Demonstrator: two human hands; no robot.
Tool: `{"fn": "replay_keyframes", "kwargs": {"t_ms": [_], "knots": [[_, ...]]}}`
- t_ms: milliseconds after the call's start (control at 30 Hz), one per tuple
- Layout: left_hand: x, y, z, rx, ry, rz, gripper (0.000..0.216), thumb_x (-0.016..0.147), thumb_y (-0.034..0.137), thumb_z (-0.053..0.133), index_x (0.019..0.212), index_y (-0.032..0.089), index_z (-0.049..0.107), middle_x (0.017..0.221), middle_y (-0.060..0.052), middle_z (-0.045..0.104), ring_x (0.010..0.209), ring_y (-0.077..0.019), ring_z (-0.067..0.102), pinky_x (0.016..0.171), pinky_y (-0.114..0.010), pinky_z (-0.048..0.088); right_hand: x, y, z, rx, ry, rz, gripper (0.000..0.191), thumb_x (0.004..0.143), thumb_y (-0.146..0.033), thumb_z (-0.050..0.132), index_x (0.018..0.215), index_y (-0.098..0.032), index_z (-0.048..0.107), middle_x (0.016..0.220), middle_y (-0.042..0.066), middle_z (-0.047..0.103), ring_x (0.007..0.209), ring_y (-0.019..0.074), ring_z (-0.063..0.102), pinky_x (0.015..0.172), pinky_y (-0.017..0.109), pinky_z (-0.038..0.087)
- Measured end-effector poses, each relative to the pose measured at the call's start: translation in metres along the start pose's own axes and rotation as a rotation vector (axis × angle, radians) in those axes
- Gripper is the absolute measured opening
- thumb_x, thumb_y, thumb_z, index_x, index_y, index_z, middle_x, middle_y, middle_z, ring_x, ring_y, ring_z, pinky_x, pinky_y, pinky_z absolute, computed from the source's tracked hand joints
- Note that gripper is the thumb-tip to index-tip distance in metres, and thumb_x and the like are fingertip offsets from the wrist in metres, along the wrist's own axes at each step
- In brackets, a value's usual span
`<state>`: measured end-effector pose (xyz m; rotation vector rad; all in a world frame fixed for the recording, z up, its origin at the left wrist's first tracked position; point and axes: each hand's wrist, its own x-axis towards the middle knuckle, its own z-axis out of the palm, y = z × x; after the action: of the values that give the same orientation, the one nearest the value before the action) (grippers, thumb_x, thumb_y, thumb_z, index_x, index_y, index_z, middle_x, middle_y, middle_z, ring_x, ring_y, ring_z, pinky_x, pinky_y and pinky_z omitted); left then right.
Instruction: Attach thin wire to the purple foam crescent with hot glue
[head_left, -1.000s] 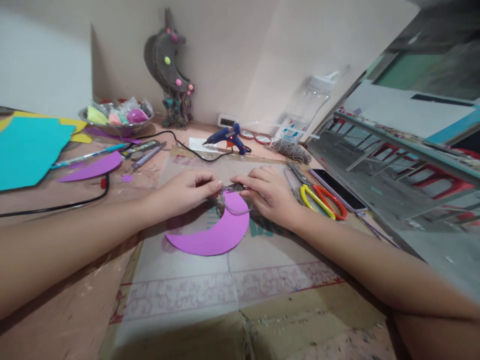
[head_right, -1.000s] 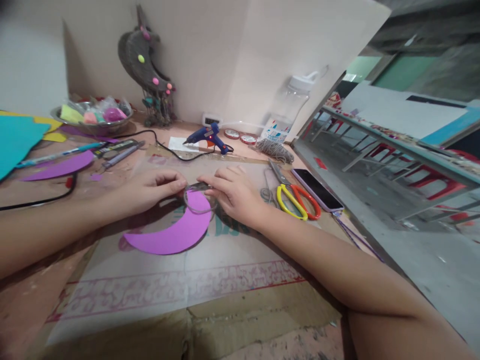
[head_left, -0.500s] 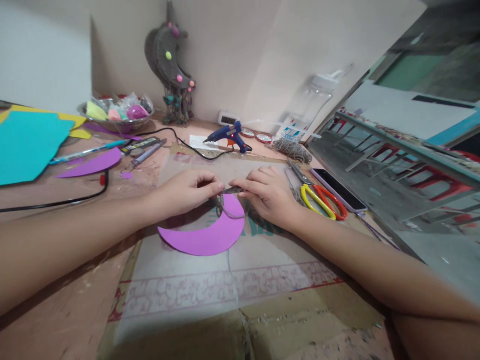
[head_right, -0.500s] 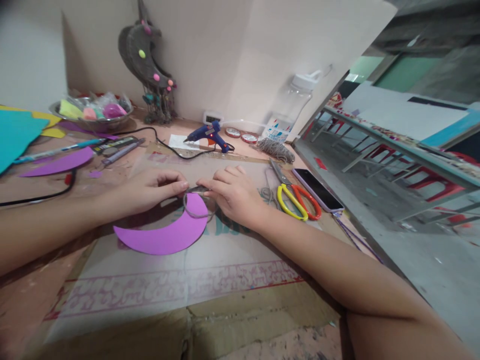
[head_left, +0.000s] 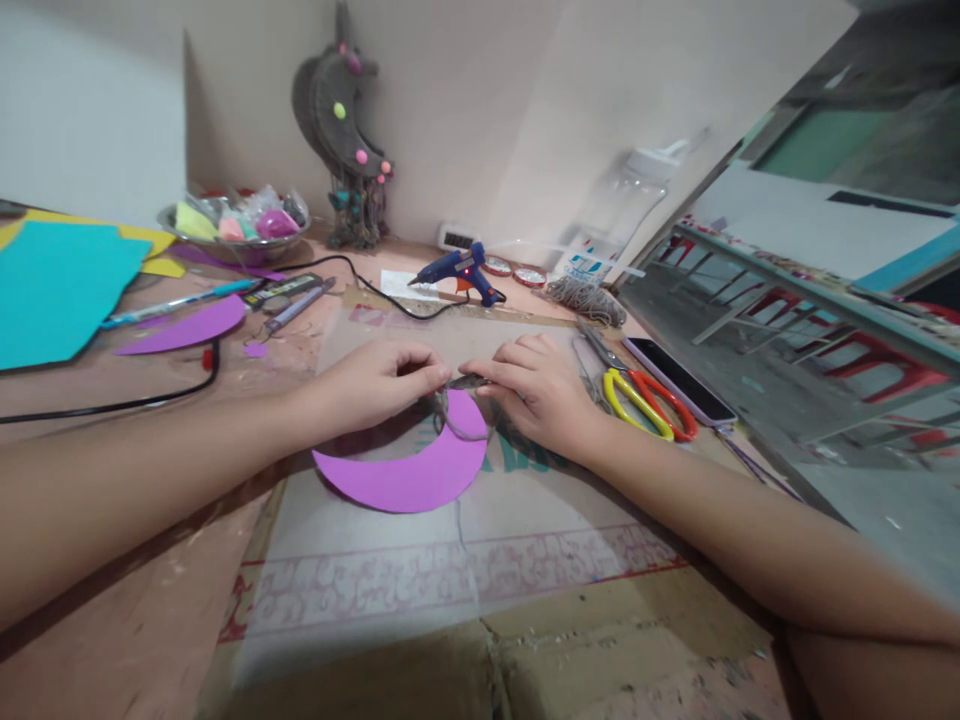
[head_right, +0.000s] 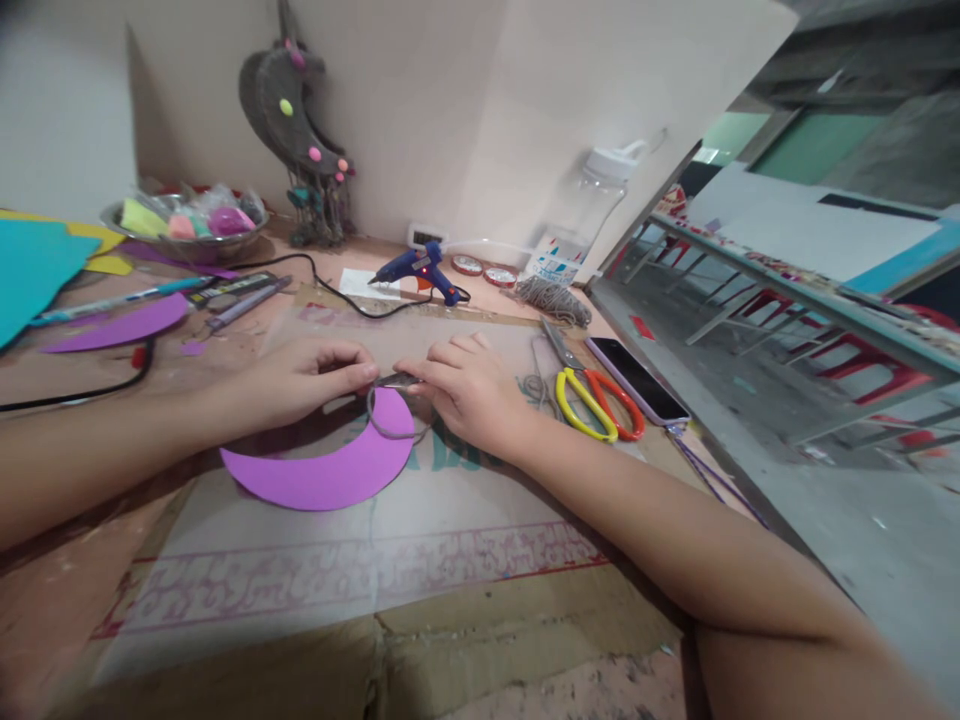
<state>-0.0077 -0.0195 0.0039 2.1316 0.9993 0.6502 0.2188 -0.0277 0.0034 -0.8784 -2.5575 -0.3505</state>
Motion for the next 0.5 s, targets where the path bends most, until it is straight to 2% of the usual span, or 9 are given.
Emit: {"fn": "replay_keyframes", "kwargs": {"t_ms": [500], "knots": [[0.0007, -0.0025, 0.0009, 0.0, -0.01, 0.006, 0.032, 0.087, 0.04, 0.044, 0.072, 0.016, 0.058, 0.064, 0.002, 0.052, 0.062, -0.0123, 0.047, 0.057, -0.024, 0.033, -0.0005, 0.0035, 0.0021, 0.04, -0.005, -0.009, 0.031, 0.094, -0.034, 0.043, 0.109, -0.018, 0.066, 0.077, 0.004, 0.061, 0.074, 0.0162, 0.048, 0.068, 0.031, 0.029]]}}
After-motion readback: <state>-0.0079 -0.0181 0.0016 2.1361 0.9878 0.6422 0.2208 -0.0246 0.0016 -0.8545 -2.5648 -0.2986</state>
